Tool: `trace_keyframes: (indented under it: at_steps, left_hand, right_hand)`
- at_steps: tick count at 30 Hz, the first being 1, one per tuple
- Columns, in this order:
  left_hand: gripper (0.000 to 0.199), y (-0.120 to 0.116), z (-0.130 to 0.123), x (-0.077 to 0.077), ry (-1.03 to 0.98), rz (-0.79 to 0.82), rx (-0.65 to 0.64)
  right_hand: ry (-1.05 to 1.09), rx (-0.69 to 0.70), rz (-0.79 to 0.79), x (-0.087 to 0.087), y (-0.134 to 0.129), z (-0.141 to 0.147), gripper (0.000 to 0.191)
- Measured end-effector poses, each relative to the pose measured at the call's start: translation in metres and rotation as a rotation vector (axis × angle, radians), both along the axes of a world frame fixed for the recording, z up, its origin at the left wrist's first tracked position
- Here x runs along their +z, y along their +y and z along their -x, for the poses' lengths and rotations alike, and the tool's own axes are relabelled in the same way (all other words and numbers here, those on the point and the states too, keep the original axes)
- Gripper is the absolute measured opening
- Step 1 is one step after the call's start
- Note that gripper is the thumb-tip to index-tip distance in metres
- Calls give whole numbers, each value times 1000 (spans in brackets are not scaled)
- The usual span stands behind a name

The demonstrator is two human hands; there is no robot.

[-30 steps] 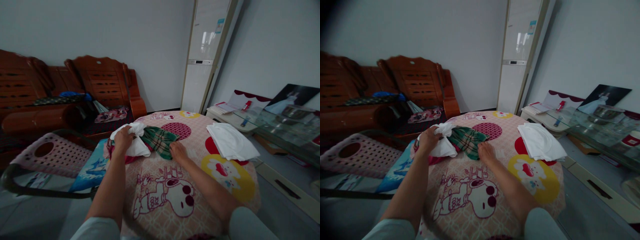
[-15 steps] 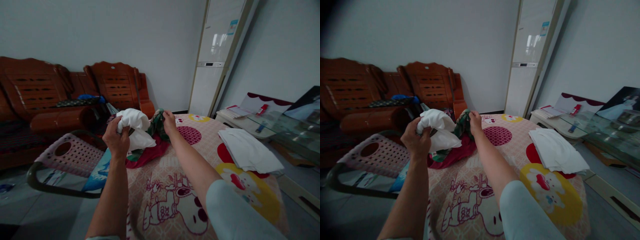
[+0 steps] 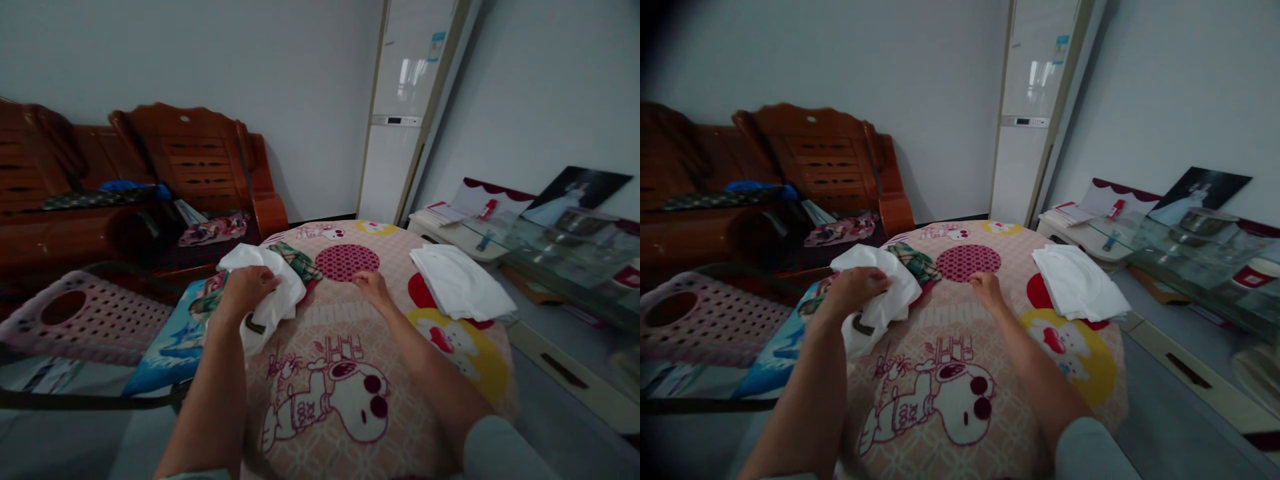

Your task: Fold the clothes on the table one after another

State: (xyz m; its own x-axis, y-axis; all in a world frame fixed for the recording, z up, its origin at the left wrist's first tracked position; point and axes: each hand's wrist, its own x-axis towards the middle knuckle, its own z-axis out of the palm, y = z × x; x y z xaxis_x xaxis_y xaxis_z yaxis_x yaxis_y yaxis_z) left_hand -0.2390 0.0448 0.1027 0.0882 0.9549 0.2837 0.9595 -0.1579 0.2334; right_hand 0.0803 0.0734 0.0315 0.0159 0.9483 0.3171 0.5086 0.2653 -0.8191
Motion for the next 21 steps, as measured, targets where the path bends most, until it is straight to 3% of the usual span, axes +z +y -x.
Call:
trace_keyframes:
  at_steps: [4,7,9,12,16,18,21]
  left_hand:
    - [30,18,-36,0,-39,-188,-54]
    - [33,32,-49,-17,-6,-140,-69]
    - [35,41,-43,-31,42,-84,-28]
    - [37,53,-13,-46,35,-95,-17]
    - [34,63,26,-50,-78,-58,62]
    - [34,63,32,-49,-83,-42,61]
    - [35,59,19,-44,-65,-109,1]
  right_hand:
    - [-112,-379,-155,17,-15,-79,27]
    - [-259,-729,-188,24,-25,-134,39]
    - [-333,-876,-177,21,-33,-163,42]
    - [-418,-986,-104,11,-44,-194,41]
    - [-511,-1048,28,1,-53,-216,35]
    - [-539,-1053,42,0,-54,-222,35]
    - [-544,-1047,30,0,-54,-228,34]
